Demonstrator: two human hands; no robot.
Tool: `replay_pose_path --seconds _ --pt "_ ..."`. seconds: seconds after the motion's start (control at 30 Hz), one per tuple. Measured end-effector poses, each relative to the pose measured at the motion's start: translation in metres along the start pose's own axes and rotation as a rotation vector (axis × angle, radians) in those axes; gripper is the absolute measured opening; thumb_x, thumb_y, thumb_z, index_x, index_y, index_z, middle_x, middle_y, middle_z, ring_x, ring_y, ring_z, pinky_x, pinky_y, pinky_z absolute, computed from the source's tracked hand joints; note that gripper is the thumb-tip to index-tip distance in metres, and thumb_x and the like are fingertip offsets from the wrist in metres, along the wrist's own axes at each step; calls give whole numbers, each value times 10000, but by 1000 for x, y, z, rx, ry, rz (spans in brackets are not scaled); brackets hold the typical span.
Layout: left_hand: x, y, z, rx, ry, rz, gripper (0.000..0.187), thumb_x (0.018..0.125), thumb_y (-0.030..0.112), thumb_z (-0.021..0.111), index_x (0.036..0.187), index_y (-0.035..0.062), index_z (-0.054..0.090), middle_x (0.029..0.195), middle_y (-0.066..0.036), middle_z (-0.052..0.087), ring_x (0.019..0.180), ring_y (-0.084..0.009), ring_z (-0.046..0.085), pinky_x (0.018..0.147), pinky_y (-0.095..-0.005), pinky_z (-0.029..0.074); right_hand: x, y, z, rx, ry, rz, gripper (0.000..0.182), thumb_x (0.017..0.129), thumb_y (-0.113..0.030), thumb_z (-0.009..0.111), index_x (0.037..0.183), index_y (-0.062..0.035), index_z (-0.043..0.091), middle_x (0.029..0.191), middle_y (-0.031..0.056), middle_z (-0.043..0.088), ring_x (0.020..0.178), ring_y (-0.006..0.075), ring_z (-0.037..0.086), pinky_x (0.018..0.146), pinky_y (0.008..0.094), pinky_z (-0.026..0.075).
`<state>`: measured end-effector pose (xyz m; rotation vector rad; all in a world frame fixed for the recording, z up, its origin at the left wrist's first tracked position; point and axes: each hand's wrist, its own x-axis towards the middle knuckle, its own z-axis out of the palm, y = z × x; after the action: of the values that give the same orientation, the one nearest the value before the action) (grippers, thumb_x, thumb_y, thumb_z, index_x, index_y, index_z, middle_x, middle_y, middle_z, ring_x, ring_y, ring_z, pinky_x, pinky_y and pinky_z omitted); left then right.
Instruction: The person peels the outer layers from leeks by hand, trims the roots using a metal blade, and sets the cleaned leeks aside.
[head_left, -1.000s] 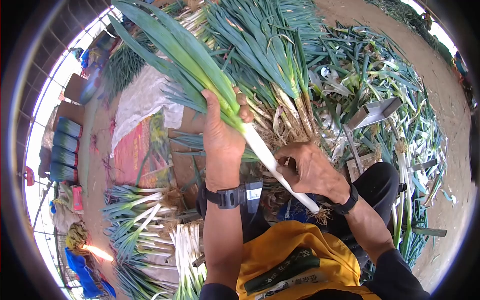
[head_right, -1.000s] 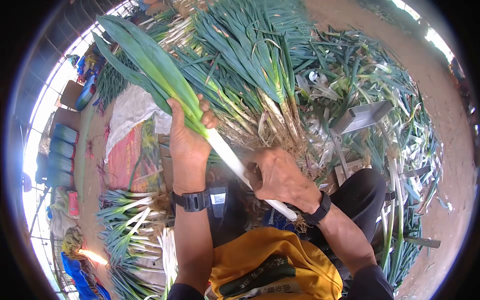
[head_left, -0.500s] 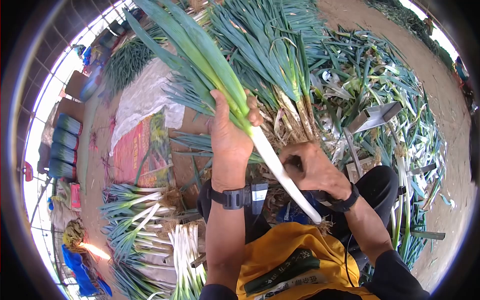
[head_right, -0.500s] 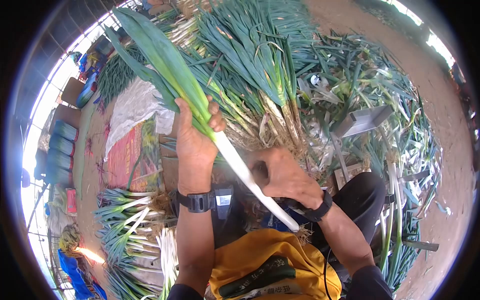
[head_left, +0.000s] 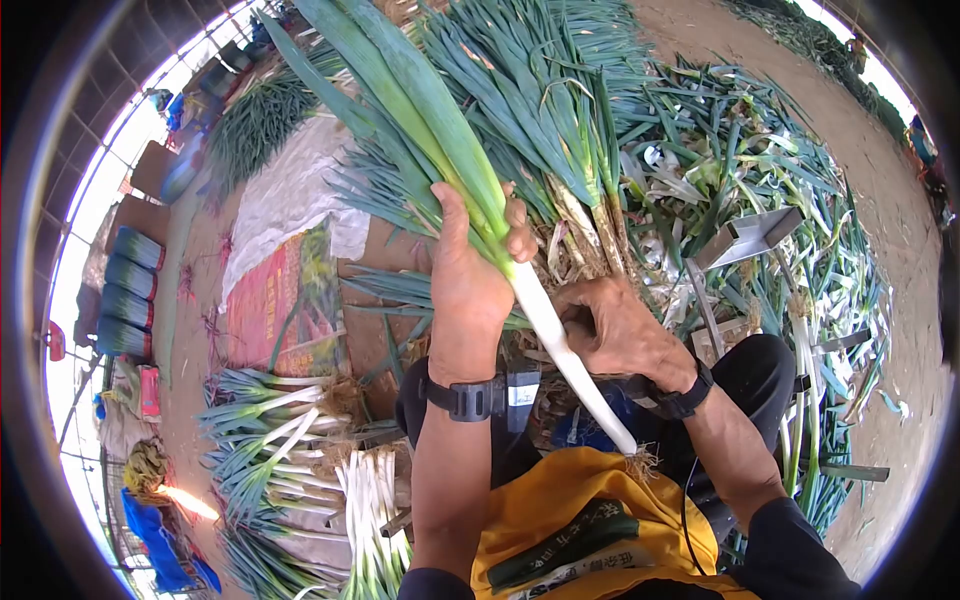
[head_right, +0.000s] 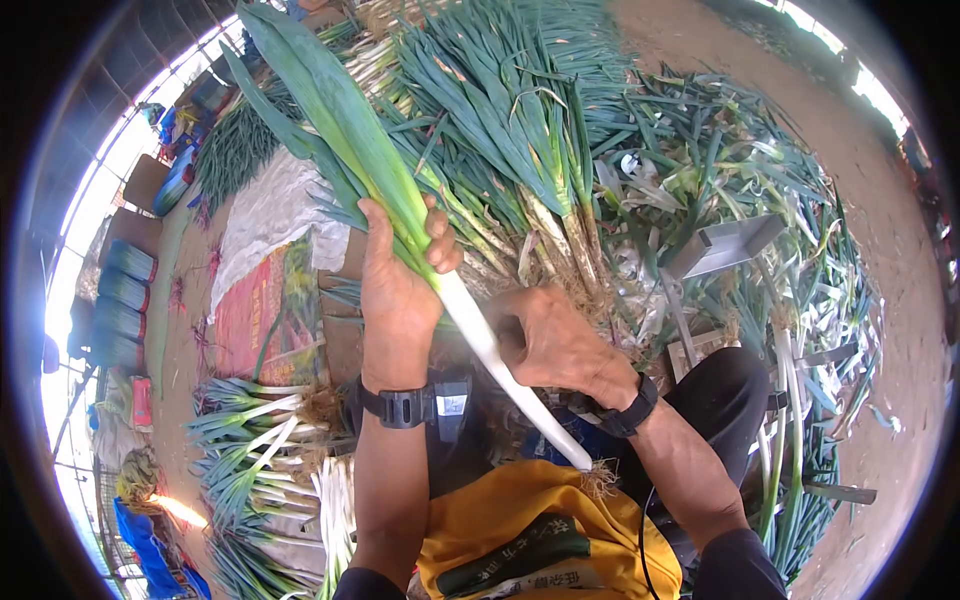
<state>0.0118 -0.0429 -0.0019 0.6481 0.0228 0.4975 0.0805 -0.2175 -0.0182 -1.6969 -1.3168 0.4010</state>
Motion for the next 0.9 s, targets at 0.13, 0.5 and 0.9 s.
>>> replay_pose_path --seconds 0.13,0.5,0.9 --pt "1 0 -1 -27 24 -2 647 942 612 484 1090 -15 537 817 -72 514 651 -144 463 583 -275 386 -1 -12 -8 85 -31 114 242 668 0 587 881 52 689 770 207 678 678 293 684 642 351 529" --pt "0 -3 4 67 71 13 675 918 658 477 1065 3 548 767 -70 522 619 -150 466 575 -279 379 8 -19 -8 -98 -62 118 212 650 -59 677 827 53 646 785 234 663 722 401 654 679 401 512" --pt "-2 0 9 -77 -71 -78 748 869 784 379 937 57 542 632 -28 457 578 -159 439 572 -286 360 1 14 -1 281 -77 255 240 729 -17 535 926 50 655 724 112 629 665 164 593 626 327 460"
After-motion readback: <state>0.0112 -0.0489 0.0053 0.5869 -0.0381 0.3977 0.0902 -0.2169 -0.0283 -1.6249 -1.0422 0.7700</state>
